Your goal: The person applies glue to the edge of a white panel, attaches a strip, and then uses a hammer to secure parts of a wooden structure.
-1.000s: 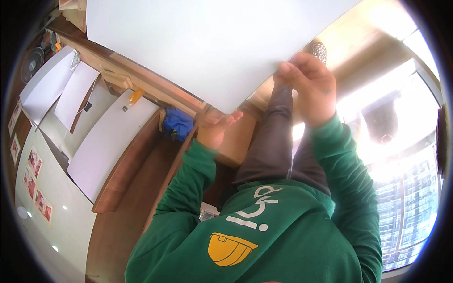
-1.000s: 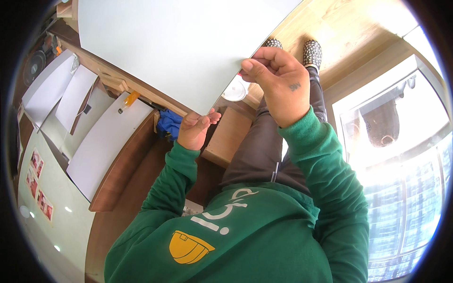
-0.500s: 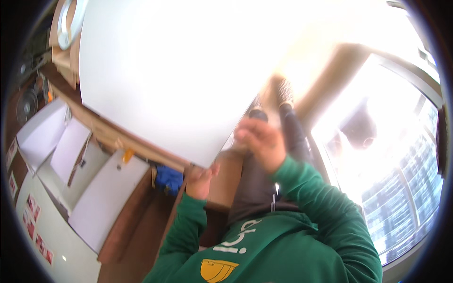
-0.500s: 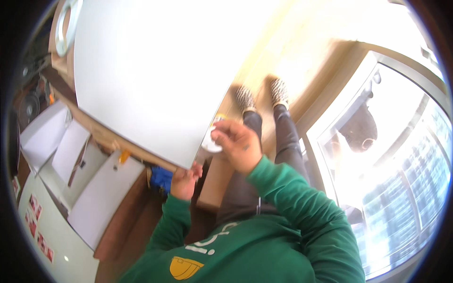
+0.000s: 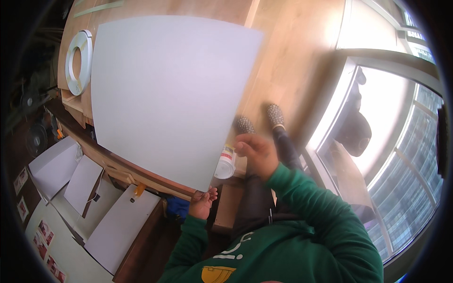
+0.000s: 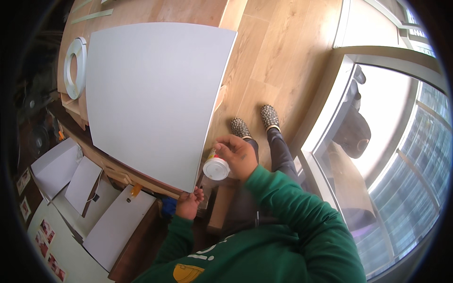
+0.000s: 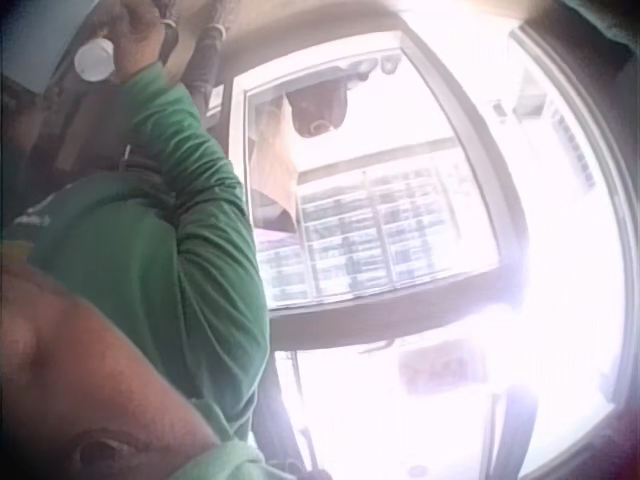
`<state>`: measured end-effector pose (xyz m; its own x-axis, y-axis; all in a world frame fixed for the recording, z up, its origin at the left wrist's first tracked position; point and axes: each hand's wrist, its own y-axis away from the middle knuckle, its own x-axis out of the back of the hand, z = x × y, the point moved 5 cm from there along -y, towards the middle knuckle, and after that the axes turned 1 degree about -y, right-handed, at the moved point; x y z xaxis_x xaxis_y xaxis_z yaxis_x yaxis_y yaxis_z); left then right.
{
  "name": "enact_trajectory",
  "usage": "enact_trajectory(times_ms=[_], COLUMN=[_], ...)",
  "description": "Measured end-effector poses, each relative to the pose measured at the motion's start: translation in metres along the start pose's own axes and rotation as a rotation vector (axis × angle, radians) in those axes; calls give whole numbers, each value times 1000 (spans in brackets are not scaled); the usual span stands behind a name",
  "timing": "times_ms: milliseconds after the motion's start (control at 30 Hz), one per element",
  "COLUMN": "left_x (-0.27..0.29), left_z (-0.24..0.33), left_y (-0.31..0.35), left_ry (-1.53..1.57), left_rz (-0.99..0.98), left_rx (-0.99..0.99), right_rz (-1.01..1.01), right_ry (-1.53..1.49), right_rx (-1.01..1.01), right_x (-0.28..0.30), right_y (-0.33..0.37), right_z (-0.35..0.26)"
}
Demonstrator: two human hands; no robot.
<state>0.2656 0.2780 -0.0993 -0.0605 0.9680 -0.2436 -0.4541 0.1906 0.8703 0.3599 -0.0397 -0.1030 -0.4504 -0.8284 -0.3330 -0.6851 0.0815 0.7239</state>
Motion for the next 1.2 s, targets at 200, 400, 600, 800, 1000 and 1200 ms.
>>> enact_trajectory(times_ms=[200, 400, 600, 800, 1000, 1200], left_x=[-13, -10, -14, -27, -35, -32], left_z=[7, 8, 18, 32, 35, 25], left_y=[1, 9, 10, 19, 20, 24], left_ry=[52, 3, -43, 17, 62, 103], left_rz=[34, 185, 140, 208, 331, 361], left_rx=[67, 207, 245, 320, 306, 298], right_rz=[111, 156, 66, 80, 37, -51], right_ry=[2, 28, 98, 202, 230, 204], right_rx=[26, -43, -99, -160, -175, -143], right_x=[40, 75, 101, 128, 123, 99], right_y=[7, -13, -65, -95, -110, -128], right_z=[-44, -72, -87, -116, -146, -175])
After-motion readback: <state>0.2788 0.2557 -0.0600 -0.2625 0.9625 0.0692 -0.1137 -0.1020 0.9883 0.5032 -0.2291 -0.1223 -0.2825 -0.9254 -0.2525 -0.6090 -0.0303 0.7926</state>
